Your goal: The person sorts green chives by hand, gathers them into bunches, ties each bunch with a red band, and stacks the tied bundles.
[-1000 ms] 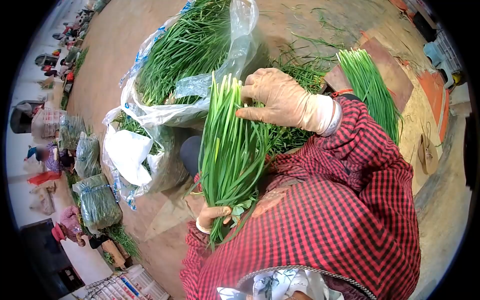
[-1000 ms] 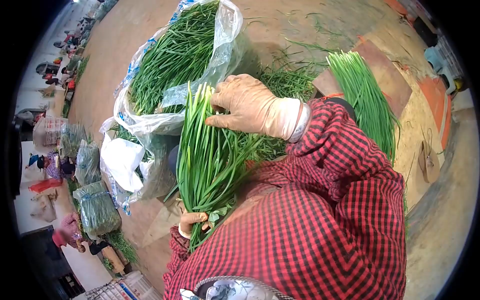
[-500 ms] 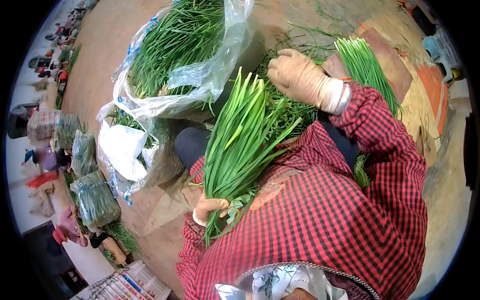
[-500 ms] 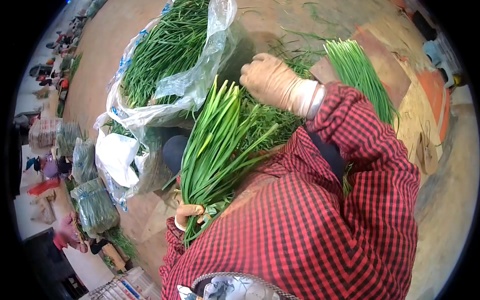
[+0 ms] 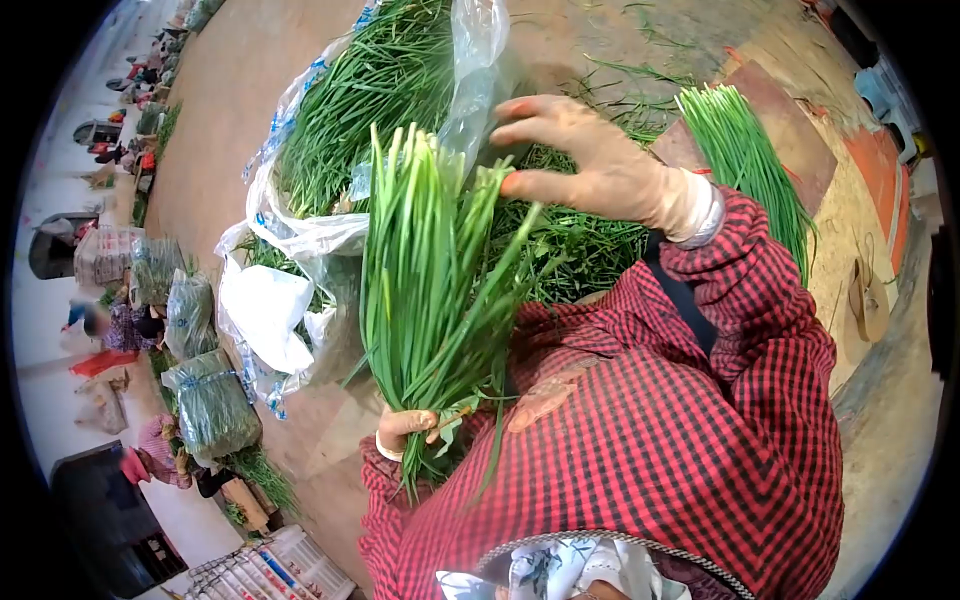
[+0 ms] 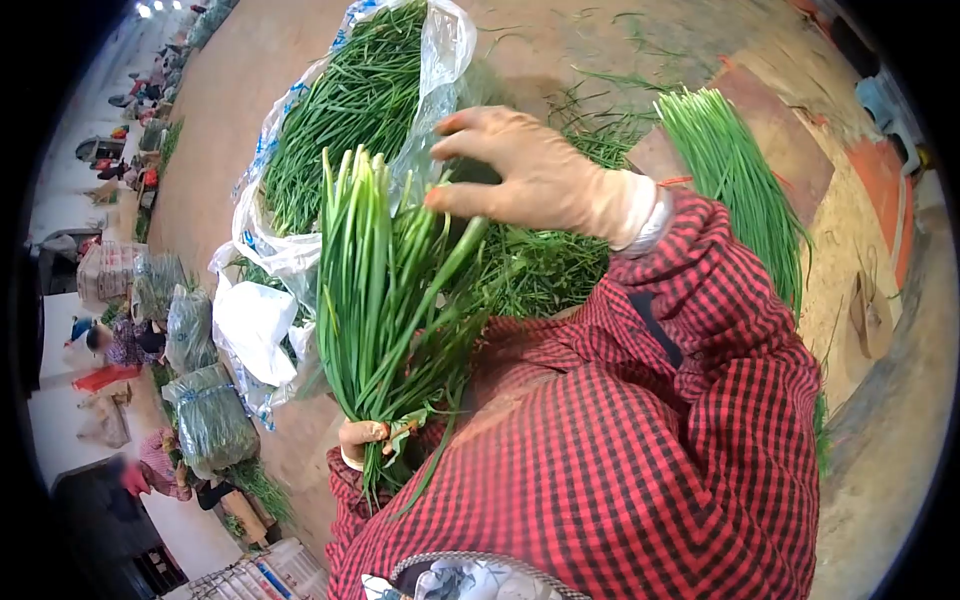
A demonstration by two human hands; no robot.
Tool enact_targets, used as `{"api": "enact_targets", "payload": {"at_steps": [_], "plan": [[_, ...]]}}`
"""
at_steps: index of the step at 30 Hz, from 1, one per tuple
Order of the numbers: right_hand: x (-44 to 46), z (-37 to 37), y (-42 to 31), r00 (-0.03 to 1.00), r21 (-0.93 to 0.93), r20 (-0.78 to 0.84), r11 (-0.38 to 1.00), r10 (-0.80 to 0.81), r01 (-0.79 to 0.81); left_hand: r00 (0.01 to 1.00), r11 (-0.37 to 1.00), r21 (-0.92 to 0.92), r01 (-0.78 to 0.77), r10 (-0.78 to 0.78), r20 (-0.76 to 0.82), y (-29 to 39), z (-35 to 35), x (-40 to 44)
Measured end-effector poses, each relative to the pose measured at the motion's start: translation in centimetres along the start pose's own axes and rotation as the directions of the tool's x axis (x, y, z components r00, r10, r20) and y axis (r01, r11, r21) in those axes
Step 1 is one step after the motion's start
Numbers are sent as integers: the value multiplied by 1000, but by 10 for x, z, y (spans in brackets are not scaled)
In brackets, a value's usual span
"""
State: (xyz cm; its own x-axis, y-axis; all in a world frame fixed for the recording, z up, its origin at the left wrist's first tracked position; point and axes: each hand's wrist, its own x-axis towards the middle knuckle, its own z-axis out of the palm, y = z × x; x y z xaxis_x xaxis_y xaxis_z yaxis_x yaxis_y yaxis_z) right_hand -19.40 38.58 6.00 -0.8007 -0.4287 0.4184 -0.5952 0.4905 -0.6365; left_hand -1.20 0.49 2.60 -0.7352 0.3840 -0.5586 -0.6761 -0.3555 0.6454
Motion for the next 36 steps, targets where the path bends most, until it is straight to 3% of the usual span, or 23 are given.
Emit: {"api": "enact_targets", "payload": {"at_steps": [2,4,6,8,9,11,12,14,15,17,18,20,23,24,26,27,28,29,30,32,34,35,36], "plan": [[11,13,-2,996,-86,70,995,-51,57,1000,1000,7,31,-31,-5,5,8,-2],[16,22,-1,971,-97,235,993,-36,61,999,987,153,43,-46,16,5,8,0],[13,27,5,968,-200,235,971,-82,131,999,986,161,36,-40,23,6,16,1],[7,25,18,983,-237,114,957,-143,167,1000,989,149,2,-2,6,6,19,-1],[3,27,30,960,-319,-93,921,-265,224,1000,990,138,0,-2,14,6,14,-3],[-8,16,61,986,-409,-56,904,-159,123,1000,995,97,10,-8,-25,6,5,-6],[-17,7,70,995,-427,8,900,103,-90,999,997,72,18,-16,-29,7,1,-6],[-28,-8,85,810,-462,156,766,566,-447,999,1000,2,-19,19,-49,13,8,-8],[-32,-9,84,810,-463,152,765,567,-449,999,999,-17,-40,39,-32,14,7,-6],[-40,-9,74,882,142,42,871,469,-470,996,995,-54,-89,89,-13,15,5,-4],[-40,-13,64,883,145,38,872,467,-467,996,995,-49,-91,91,-12,16,6,-3],[-27,-22,37,936,446,-99,856,339,-263,994,994,1,-109,109,11,21,8,1],[-11,-16,7,954,352,-266,935,138,-37,996,978,196,-76,82,-25,38,42,9],[-8,-13,1,962,355,-240,934,128,-35,997,952,301,-57,69,-29,40,47,11],[-1,6,1,930,193,-356,967,-89,167,995,948,309,-70,90,-50,40,60,13],[-2,6,-5,964,178,-253,975,-85,132,991,931,351,-96,122,-51,39,63,15],[-7,7,-5,1000,19,-15,1000,-6,6,987,912,392,-122,155,-52,39,65,16],[-8,7,-9,942,35,305,987,138,-156,985,897,421,-131,166,-46,40,70,18],[-10,6,-16,765,-5,592,950,254,-311,987,894,434,-110,151,-61,41,72,17],[-32,32,-14,812,317,571,880,121,-354,971,825,541,-166,231,-56,40,87,25],[-39,41,-12,778,531,627,719,23,-448,969,769,609,-193,248,-7,34,91,41],[-41,42,-20,810,671,586,575,-25,-468,954,714,648,-264,293,65,28,97,55],[-47,52,-15,748,690,664,410,-28,-597,933,653,680,-334,334,137,24,104,68]]}}
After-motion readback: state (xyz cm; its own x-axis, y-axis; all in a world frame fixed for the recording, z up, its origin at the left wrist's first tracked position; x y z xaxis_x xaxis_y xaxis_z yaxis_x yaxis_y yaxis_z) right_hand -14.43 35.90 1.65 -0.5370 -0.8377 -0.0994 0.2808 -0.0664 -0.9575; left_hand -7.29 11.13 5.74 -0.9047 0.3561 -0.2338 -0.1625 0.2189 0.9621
